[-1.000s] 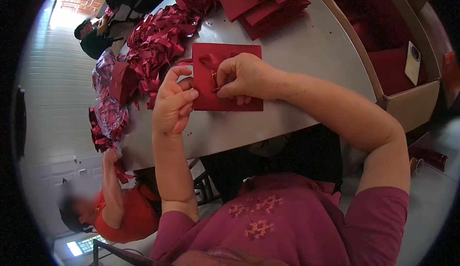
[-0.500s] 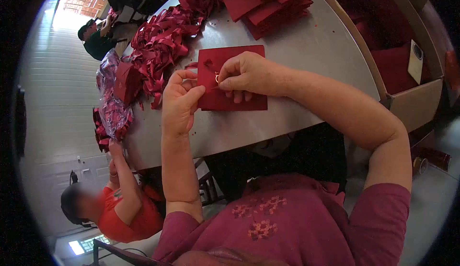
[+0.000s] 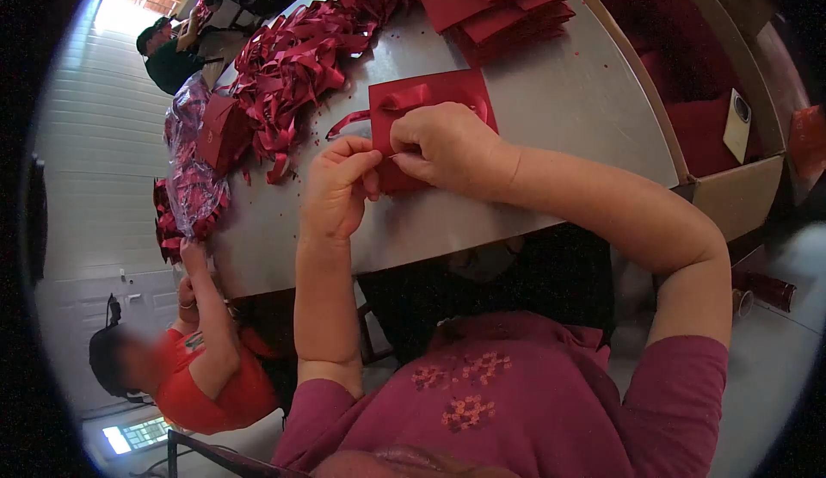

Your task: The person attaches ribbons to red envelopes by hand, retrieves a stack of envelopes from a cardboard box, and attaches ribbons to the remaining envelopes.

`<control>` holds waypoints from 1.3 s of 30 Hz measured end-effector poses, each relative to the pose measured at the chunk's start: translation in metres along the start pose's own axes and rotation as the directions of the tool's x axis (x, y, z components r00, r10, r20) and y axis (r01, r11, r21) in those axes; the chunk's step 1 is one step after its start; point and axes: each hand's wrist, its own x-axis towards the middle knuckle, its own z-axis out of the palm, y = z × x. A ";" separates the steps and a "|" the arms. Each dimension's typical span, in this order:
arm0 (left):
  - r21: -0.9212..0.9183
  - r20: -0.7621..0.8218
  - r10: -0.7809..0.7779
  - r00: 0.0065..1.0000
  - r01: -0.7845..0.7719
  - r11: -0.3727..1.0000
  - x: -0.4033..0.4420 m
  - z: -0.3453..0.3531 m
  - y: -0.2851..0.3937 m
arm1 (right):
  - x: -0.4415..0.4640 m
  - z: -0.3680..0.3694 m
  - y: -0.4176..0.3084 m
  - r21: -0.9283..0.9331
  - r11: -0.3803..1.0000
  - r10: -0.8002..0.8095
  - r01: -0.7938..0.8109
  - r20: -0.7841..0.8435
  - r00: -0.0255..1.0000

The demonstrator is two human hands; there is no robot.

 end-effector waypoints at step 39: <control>0.047 0.015 0.083 0.996 -0.084 0.995 -0.009 -0.008 -0.009 | 0.032 -0.016 -0.023 0.131 0.765 0.516 -0.630 0.460 0.723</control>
